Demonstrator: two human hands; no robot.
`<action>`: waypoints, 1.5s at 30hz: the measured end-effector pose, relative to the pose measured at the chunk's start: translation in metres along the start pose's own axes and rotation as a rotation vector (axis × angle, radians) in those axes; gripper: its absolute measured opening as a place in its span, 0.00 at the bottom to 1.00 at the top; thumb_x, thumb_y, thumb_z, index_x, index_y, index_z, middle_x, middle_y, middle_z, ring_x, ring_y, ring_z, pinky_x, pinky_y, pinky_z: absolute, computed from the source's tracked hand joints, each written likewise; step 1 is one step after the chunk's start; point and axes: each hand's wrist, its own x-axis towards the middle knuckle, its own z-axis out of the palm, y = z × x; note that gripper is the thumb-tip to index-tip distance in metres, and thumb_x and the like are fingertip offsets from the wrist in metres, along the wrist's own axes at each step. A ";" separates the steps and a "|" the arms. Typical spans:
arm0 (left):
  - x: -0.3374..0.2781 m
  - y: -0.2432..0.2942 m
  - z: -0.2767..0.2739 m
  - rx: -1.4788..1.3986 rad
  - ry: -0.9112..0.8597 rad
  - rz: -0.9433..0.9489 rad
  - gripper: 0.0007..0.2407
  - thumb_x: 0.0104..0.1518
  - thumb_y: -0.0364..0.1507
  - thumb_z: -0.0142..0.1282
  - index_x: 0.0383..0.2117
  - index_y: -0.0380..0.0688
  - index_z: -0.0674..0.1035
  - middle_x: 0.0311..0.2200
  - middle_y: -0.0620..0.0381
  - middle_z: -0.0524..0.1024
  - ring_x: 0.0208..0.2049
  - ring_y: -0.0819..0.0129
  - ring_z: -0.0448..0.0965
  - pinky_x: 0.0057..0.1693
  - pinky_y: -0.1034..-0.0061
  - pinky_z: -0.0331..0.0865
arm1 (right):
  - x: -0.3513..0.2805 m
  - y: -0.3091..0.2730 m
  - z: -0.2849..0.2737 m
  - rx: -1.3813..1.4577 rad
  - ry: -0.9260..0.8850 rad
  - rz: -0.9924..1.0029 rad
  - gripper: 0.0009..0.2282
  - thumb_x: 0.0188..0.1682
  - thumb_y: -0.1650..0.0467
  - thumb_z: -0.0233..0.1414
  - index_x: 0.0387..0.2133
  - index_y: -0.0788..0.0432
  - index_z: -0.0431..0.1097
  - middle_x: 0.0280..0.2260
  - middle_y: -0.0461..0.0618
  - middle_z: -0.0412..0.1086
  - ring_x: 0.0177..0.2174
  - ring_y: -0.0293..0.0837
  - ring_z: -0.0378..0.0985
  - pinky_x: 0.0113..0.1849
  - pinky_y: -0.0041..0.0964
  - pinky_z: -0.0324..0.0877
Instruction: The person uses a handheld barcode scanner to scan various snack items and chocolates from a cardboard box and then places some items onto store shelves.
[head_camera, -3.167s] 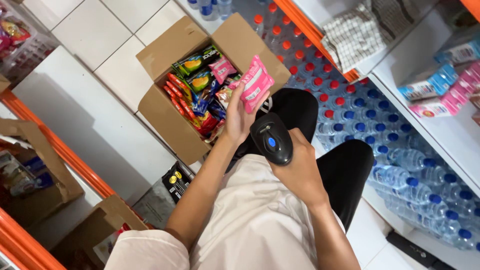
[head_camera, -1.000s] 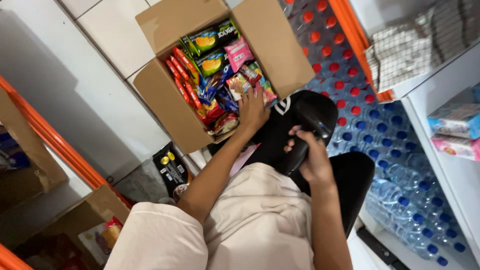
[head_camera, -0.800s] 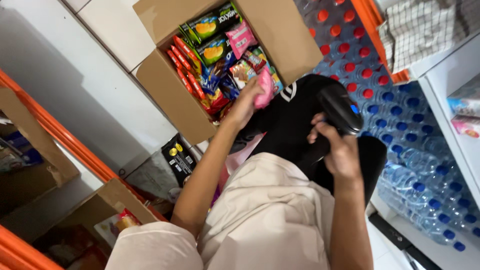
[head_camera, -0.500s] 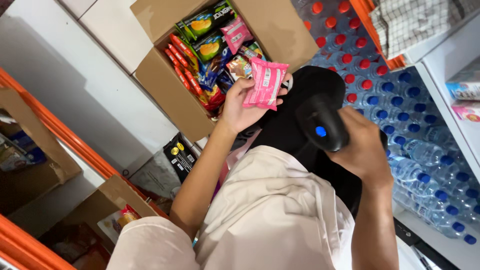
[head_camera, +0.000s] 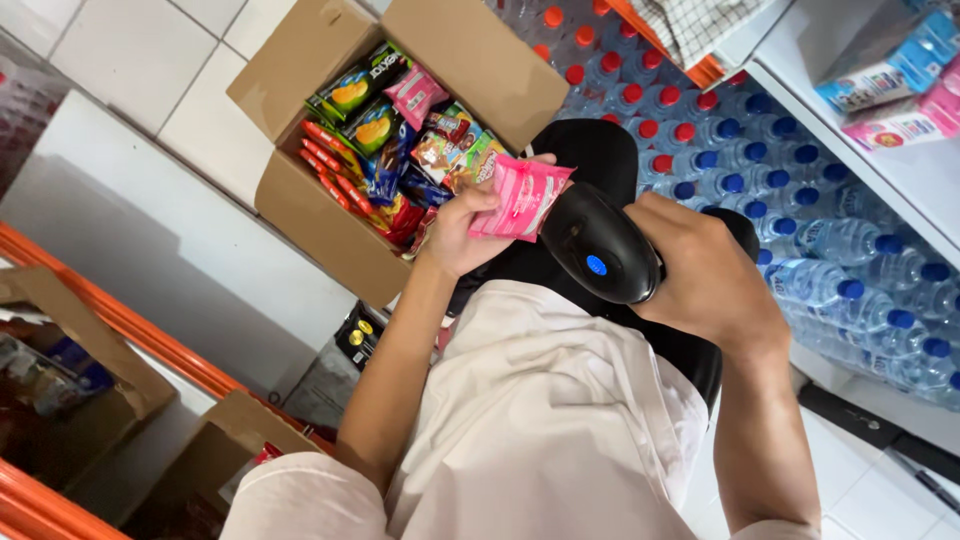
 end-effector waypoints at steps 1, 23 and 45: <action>0.000 -0.001 0.003 -0.001 -0.015 -0.009 0.35 0.54 0.31 0.52 0.71 0.29 0.57 0.65 0.41 0.66 0.66 0.57 0.70 0.73 0.66 0.60 | -0.004 0.000 -0.001 0.001 0.000 -0.009 0.16 0.29 0.77 0.61 0.34 0.65 0.71 0.30 0.56 0.68 0.31 0.57 0.73 0.33 0.46 0.69; 0.020 -0.006 0.072 0.371 -0.236 -0.190 0.35 0.52 0.25 0.64 0.68 0.27 0.61 0.60 0.45 0.71 0.57 0.62 0.73 0.64 0.70 0.67 | -0.087 -0.004 -0.031 0.064 0.110 0.008 0.17 0.27 0.76 0.63 0.34 0.64 0.73 0.29 0.55 0.69 0.31 0.56 0.74 0.33 0.44 0.69; 0.264 -0.036 0.364 1.578 -0.139 1.167 0.19 0.50 0.25 0.64 0.49 0.45 0.73 0.51 0.51 0.68 0.57 0.52 0.71 0.59 0.58 0.66 | -0.071 0.008 -0.088 1.071 1.199 -0.004 0.08 0.50 0.76 0.56 0.41 0.65 0.69 0.32 0.49 0.69 0.27 0.39 0.72 0.28 0.35 0.69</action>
